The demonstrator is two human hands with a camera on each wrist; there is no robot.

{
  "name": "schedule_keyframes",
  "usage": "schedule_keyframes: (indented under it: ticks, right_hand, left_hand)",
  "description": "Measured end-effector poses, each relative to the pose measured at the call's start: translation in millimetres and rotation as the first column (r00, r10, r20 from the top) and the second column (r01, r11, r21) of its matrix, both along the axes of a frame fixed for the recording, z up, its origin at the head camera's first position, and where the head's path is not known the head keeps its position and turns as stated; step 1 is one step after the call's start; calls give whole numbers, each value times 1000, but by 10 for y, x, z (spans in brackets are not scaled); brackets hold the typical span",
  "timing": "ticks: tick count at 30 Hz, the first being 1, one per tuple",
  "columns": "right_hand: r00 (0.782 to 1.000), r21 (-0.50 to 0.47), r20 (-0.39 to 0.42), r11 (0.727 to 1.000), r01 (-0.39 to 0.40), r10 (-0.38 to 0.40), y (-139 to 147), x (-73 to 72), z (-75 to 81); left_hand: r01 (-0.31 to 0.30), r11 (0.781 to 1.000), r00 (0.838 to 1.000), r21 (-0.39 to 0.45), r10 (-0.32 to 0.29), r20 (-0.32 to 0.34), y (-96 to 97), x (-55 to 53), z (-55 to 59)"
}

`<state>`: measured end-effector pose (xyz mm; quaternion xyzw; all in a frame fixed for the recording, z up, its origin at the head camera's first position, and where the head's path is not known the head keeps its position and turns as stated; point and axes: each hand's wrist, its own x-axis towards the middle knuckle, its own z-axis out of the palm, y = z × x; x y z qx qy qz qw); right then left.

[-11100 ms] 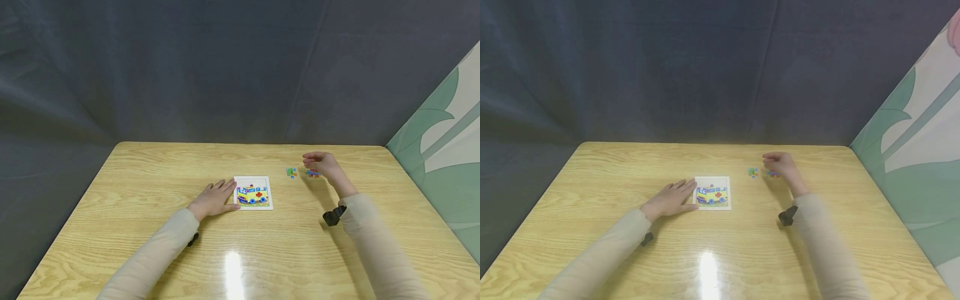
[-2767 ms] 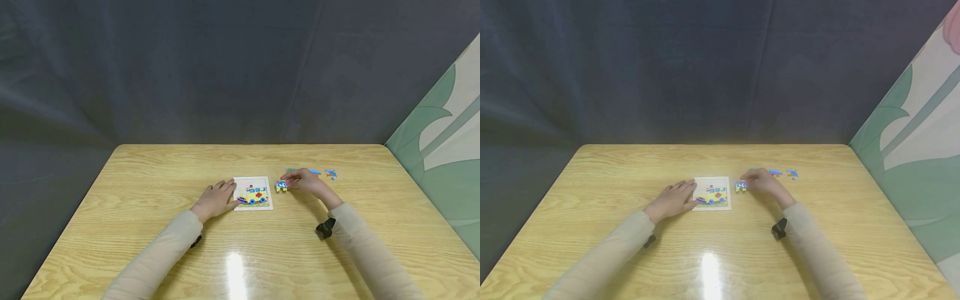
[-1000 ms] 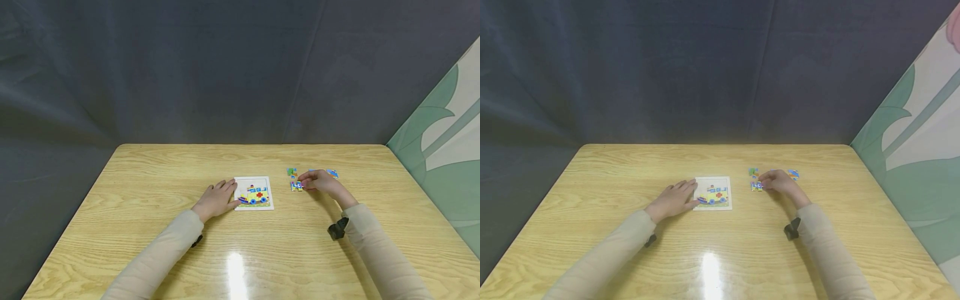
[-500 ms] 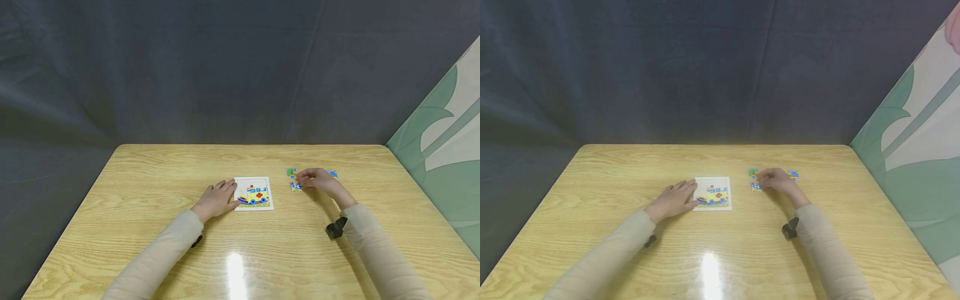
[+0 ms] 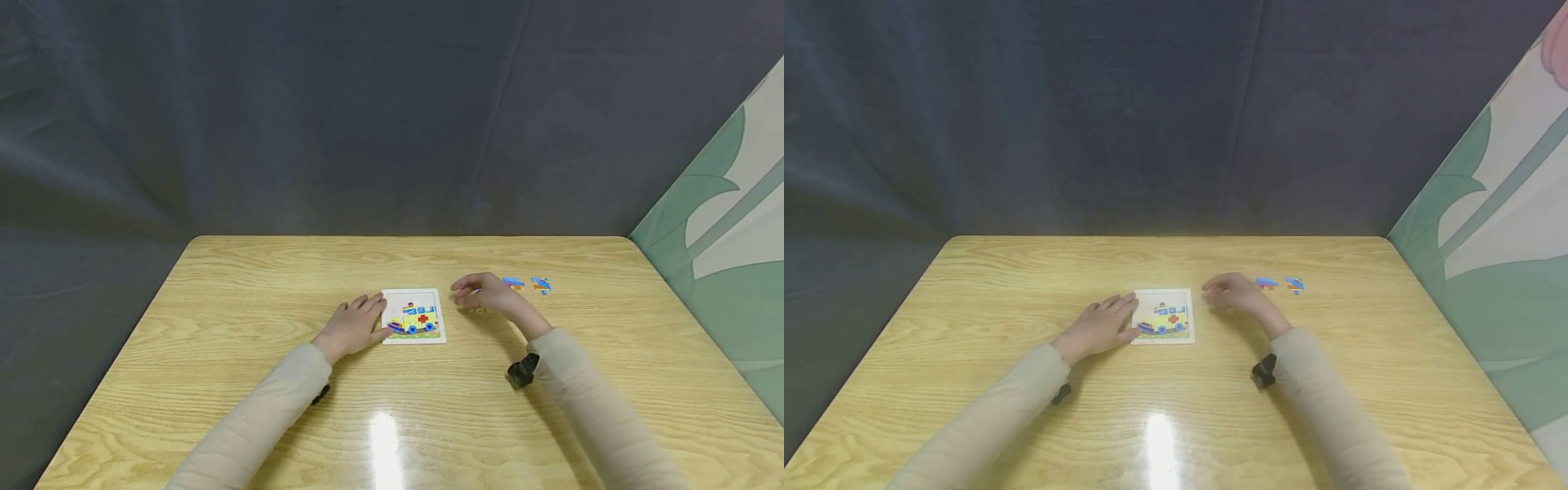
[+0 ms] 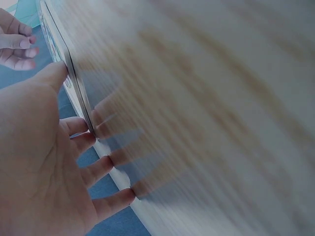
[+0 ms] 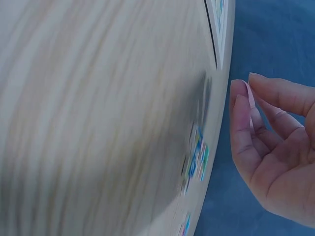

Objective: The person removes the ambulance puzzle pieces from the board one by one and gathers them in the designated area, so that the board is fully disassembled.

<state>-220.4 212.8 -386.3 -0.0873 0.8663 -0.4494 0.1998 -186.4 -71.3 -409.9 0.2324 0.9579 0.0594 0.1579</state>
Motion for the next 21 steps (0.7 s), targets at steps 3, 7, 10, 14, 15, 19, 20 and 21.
schedule_keyframes:
  ticks: [3,7,10,14,15,19,20,21]
  right_hand:
    - [1000,-10,-10,1000,-30,29,-106,-15,-43]
    - [999,-23,-13,998,-53,53,-232,-21,-96]
    - [997,-12,-14,997,-71,71,-326,-18,-112]
    - [994,5,-16,995,-104,104,-438,-8,-112]
    - [994,5,-16,994,-109,109,-466,-2,-107]
    - [991,47,-44,991,-127,129,-560,4,-112]
    - [991,56,-47,990,-126,128,-583,5,-113]
    - [990,66,-47,989,-129,132,-603,7,-114]
  left_hand:
    - [-1,1000,1000,0,1,3,-2,1,8]
    - [-1,1000,1000,3,1,0,0,6,12]
    - [1,1000,1000,3,-1,-3,-2,8,13]
    - [1,1000,1000,-4,-1,-9,0,5,6]
    - [0,1000,1000,-5,0,-10,0,3,0]
    - [-3,1000,1000,-10,3,-6,5,-7,-15]
    - [-4,1000,1000,-9,4,-5,5,-9,-17]
    - [-4,1000,1000,-7,4,-4,5,-9,-17]
